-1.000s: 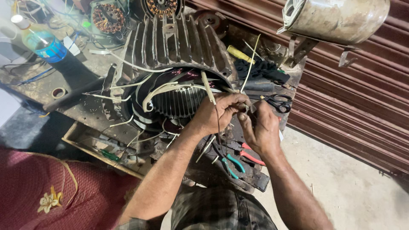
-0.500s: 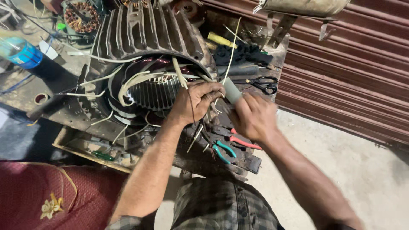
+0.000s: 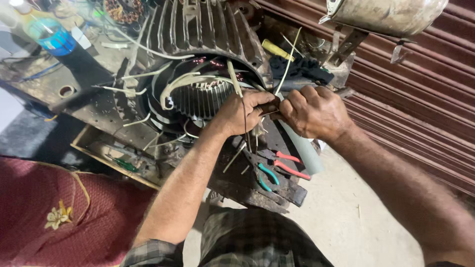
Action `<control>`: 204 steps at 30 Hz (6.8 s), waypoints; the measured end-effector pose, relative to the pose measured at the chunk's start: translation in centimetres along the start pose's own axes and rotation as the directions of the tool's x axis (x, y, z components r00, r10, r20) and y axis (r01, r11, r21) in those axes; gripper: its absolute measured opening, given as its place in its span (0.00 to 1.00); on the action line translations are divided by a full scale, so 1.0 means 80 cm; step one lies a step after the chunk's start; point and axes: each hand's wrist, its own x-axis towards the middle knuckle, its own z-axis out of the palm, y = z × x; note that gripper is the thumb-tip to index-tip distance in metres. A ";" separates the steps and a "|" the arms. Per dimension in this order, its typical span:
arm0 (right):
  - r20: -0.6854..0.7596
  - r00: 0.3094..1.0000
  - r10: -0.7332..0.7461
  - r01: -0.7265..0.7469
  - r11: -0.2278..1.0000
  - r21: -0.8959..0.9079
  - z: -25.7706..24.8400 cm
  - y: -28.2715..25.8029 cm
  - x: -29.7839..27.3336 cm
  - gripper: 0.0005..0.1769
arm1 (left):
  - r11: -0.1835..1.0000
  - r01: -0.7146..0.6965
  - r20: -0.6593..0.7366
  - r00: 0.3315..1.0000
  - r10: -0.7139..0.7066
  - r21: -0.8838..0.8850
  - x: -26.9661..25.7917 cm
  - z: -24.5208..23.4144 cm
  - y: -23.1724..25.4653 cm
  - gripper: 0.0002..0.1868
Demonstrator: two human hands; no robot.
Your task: The person works on an electrical motor stator, using pliers and a hammer to adjust and secure copper windings. They repeatedly tap the windings and manipulate the wires with pliers to ensure proper alignment.
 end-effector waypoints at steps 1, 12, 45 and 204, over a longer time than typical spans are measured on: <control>0.110 0.992 -0.056 0.058 0.998 -0.016 -0.001 0.004 -0.008 0.22 | 0.999 -0.047 -0.024 0.999 0.047 0.014 -0.002 0.002 -0.002 0.18; 0.075 0.633 0.771 -0.615 0.442 0.653 0.021 -0.094 -0.056 0.17 | 0.978 -0.201 -0.206 0.956 0.207 0.054 -0.006 0.015 0.002 0.08; 0.621 0.233 0.748 -0.220 -0.582 0.783 0.038 -0.175 -0.014 0.21 | 0.942 -0.294 -0.286 0.900 0.330 0.161 -0.010 0.039 -0.005 0.12; 0.534 0.557 0.636 -0.272 -0.468 0.841 0.075 -0.108 -0.142 0.22 | 0.881 0.123 -0.308 0.951 0.026 0.456 0.001 0.071 0.052 0.11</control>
